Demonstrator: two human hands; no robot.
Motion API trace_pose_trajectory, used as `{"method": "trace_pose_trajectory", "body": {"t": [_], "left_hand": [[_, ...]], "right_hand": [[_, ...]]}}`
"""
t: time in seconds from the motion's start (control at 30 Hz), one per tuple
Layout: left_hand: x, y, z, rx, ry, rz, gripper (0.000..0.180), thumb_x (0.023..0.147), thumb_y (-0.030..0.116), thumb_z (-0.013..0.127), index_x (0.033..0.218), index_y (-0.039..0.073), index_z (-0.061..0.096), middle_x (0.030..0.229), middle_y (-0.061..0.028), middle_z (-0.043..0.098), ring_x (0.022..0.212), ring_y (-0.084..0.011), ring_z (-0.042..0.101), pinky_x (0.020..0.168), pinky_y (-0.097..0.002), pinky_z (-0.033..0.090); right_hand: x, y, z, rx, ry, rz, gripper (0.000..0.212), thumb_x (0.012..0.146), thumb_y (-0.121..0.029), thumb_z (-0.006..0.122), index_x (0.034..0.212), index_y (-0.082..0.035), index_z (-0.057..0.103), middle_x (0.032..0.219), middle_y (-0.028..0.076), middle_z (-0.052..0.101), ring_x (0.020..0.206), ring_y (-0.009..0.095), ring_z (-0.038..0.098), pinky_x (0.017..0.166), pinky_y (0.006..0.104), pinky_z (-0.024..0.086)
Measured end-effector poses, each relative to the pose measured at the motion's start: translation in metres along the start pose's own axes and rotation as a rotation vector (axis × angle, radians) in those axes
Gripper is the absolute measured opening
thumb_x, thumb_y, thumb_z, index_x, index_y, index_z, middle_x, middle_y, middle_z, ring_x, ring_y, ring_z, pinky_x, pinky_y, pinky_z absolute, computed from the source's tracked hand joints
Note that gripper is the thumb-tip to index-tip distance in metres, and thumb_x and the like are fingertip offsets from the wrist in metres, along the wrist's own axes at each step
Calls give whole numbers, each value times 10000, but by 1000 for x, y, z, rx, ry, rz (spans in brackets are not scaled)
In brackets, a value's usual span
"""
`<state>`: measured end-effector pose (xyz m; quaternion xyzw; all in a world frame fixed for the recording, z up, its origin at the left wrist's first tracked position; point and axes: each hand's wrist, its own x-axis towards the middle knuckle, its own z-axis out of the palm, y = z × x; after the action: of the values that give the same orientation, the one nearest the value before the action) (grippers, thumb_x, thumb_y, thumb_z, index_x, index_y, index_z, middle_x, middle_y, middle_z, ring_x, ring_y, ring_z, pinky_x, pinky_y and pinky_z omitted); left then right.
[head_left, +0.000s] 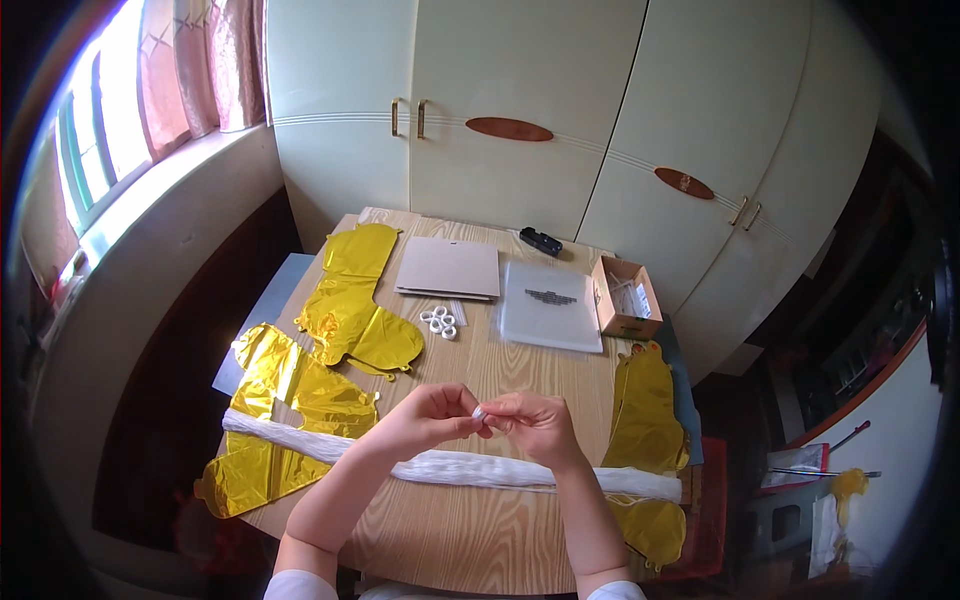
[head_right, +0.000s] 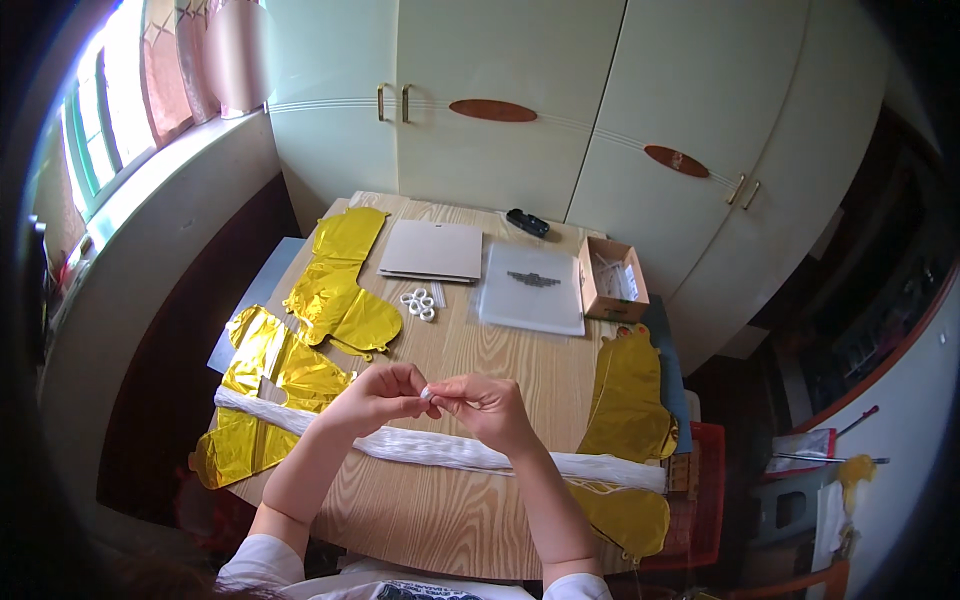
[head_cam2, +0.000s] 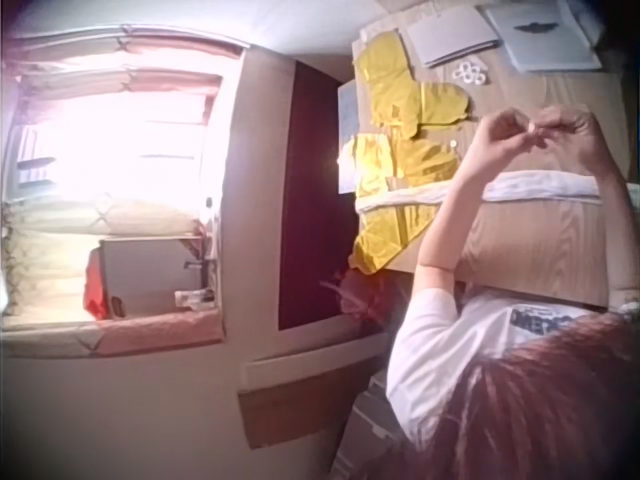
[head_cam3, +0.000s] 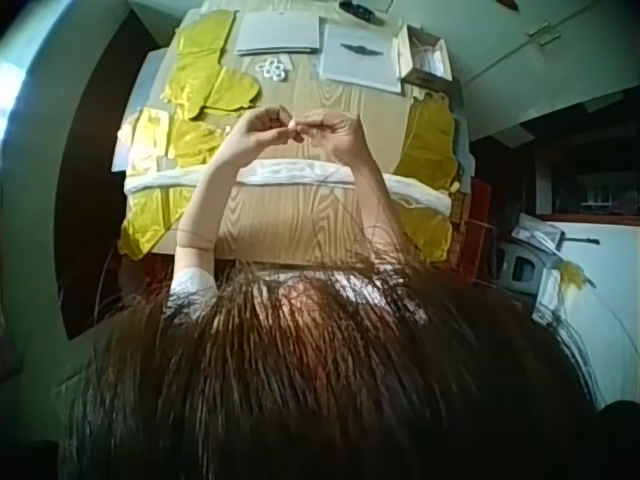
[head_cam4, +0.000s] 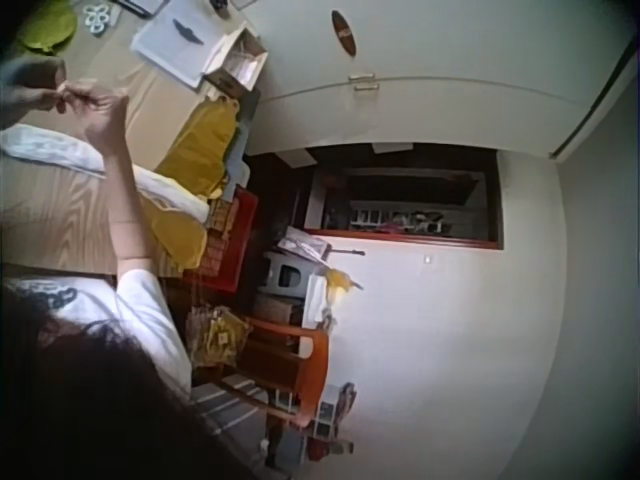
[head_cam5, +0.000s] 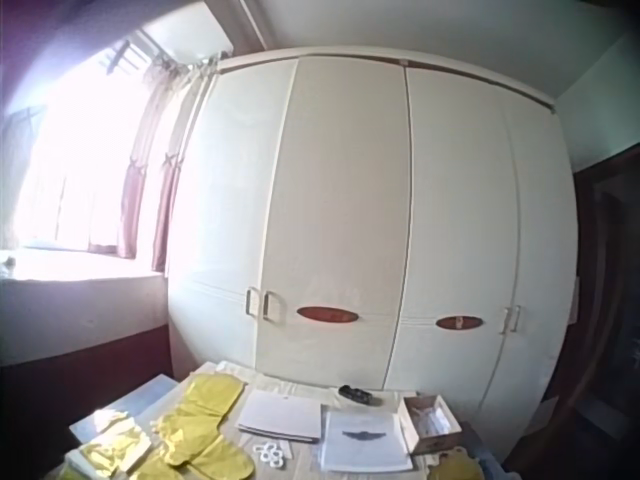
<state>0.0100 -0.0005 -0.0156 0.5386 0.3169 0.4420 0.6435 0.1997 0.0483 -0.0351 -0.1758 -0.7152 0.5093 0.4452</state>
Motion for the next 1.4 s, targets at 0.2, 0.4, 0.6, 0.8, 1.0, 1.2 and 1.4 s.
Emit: {"method": "trace_pose_trajectory", "body": {"t": [0.2,0.4,0.6,0.8,1.0,1.2,1.4], "left_hand": [[0,-2,-6,-81,-14,12,160,834,18,610,890,31,461,807,-53,600,849,-165,635,677,-220,461],[2,-2,-4,-41,65,158,180,818,21,624,924,28,479,822,-25,581,800,-93,596,648,-207,452],[3,1,-13,511,345,95,145,751,102,677,839,17,600,698,-6,599,635,-59,541,565,-219,456],[10,-11,-23,1062,593,525,198,711,128,709,872,66,611,726,-45,622,572,-141,564,539,-262,470],[10,-9,-19,1225,757,664,235,705,119,702,904,66,590,828,-61,647,625,-204,607,569,-305,501],[11,-13,-8,1295,686,680,236,725,102,661,935,42,571,900,-78,642,710,-236,641,582,-318,517],[13,-22,-9,1303,669,676,260,727,52,641,987,57,624,812,-94,646,650,-239,636,566,-332,519]], "right_hand": [[1,-3,8,-70,19,-30,116,780,78,624,875,17,651,806,74,642,722,123,609,647,249,503],[-1,3,14,-131,124,10,54,748,-2,658,793,-17,632,760,50,657,699,95,632,634,218,505],[9,17,24,-50,210,129,51,756,-19,659,794,-19,625,743,32,650,677,60,609,617,205,490],[30,28,32,-159,264,221,64,789,-53,662,799,-7,618,722,16,633,657,41,579,592,188,471],[33,44,35,122,391,204,56,815,-51,649,815,-8,613,701,-12,601,624,26,536,566,170,437],[31,41,39,120,405,169,46,815,-39,641,818,-1,615,717,-8,610,636,23,543,572,168,441],[29,42,37,-55,341,140,53,794,-32,650,828,1,626,722,19,635,666,52,591,599,197,477]]}}
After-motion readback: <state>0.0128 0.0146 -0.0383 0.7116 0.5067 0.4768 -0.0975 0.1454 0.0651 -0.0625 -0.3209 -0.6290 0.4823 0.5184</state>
